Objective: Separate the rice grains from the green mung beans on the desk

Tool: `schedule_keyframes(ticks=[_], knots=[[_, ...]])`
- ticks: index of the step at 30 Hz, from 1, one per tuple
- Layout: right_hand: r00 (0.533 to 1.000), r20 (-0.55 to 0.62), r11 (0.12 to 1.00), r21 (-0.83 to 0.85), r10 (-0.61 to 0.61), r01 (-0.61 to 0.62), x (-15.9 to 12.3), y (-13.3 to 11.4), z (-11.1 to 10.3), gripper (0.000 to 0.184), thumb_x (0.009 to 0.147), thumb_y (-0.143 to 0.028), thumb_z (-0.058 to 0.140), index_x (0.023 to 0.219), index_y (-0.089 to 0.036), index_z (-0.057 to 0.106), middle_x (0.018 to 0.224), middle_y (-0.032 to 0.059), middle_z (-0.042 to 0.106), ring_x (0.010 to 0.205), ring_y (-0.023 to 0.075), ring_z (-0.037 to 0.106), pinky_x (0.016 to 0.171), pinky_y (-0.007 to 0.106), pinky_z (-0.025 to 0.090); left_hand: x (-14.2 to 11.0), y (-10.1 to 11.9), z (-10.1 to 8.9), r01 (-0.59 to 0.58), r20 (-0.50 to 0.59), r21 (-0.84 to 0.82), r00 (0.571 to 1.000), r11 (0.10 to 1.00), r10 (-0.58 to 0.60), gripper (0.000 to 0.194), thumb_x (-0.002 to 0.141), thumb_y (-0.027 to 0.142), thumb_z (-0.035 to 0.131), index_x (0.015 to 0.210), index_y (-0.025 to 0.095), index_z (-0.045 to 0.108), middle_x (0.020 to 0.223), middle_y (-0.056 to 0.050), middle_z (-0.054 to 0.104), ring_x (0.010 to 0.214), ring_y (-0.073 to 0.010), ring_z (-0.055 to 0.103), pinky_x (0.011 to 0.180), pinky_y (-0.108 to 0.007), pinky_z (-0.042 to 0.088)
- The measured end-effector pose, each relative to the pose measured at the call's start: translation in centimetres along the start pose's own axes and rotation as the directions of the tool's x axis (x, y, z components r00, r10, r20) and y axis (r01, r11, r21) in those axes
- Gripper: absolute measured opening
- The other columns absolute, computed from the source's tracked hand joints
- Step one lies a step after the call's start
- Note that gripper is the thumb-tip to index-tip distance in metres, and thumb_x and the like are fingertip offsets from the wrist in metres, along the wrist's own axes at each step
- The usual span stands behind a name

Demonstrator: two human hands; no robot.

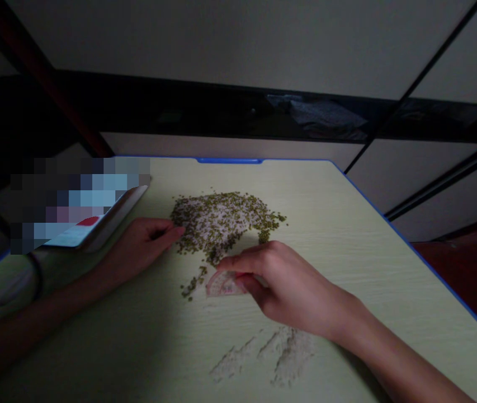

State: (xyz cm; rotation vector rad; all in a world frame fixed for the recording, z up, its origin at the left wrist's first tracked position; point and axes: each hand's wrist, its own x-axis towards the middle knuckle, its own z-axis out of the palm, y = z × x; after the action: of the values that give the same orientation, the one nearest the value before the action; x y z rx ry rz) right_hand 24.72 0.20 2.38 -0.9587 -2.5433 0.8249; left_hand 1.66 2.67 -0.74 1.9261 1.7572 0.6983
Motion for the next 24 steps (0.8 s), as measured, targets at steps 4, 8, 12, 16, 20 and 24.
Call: schedule_keyframes(ticks=[4,8,12,16,20,24], knots=[[0.999,-0.030,1.000,0.014,0.015,-0.015,0.09,-0.08,-0.18,0.043,0.073,0.000,0.047,0.106,-0.024,0.061,0.087,0.0004,0.067,0.074,0.0137,0.061,0.062,0.023,0.045,-0.01,0.00,-0.03,0.000,-0.004,-0.003,1.000,1.000,0.000,0.037,0.072,0.038,0.042,0.043,0.019,0.030,0.043,0.006,0.027,0.045,-0.0082,0.030,0.045,-0.022,0.020],[0.997,-0.051,0.999,0.020,0.052,-0.051,0.18,-0.04,-0.23,0.041,0.072,0.001,0.046,0.103,-0.021,0.062,0.086,0.0013,0.068,0.071,0.0133,0.061,0.059,0.022,0.044,-0.05,-0.07,-0.01,0.008,-0.001,0.000,1.000,1.000,-0.008,0.036,0.072,0.038,0.042,0.043,0.019,0.031,0.043,0.006,0.027,0.045,-0.0083,0.030,0.045,-0.022,0.020],[0.997,-0.052,0.998,0.036,0.053,-0.051,0.14,-0.08,-0.07,0.041,0.074,-0.001,0.047,0.105,-0.024,0.061,0.084,-0.0016,0.068,0.069,0.0116,0.061,0.059,0.021,0.044,-0.10,-0.11,0.00,0.000,0.001,0.002,1.000,1.000,0.000,0.036,0.072,0.039,0.042,0.044,0.019,0.031,0.043,0.006,0.028,0.046,-0.0084,0.031,0.046,-0.022,0.021],[0.999,-0.030,1.000,0.018,0.023,-0.023,0.05,-0.20,0.03,0.042,0.074,-0.002,0.048,0.107,-0.026,0.060,0.088,-0.0023,0.067,0.073,0.0117,0.061,0.062,0.021,0.044,-0.13,-0.01,-0.09,-0.006,0.003,0.002,1.000,1.000,0.006,0.037,0.072,0.039,0.042,0.044,0.019,0.030,0.043,0.006,0.028,0.046,-0.0085,0.031,0.046,-0.022,0.021],[1.000,-0.020,1.000,0.018,0.010,-0.010,0.06,-0.33,0.26,0.040,0.075,-0.002,0.047,0.105,-0.026,0.061,0.088,-0.0023,0.068,0.072,0.0117,0.061,0.061,0.021,0.044,-0.13,0.12,-0.13,0.014,-0.001,0.011,1.000,1.000,-0.014,0.037,0.072,0.039,0.043,0.044,0.019,0.030,0.043,0.006,0.028,0.046,-0.0088,0.031,0.046,-0.022,0.020],[0.998,-0.042,0.998,0.032,0.046,-0.045,0.11,-0.35,0.39,0.038,0.074,-0.002,0.047,0.102,-0.024,0.062,0.086,-0.0018,0.067,0.070,0.0114,0.061,0.060,0.021,0.044,-0.08,0.14,-0.07,0.002,-0.001,-0.002,1.000,1.000,-0.002,0.037,0.072,0.039,0.042,0.043,0.019,0.030,0.043,0.006,0.027,0.046,-0.0086,0.031,0.046,-0.022,0.021]])
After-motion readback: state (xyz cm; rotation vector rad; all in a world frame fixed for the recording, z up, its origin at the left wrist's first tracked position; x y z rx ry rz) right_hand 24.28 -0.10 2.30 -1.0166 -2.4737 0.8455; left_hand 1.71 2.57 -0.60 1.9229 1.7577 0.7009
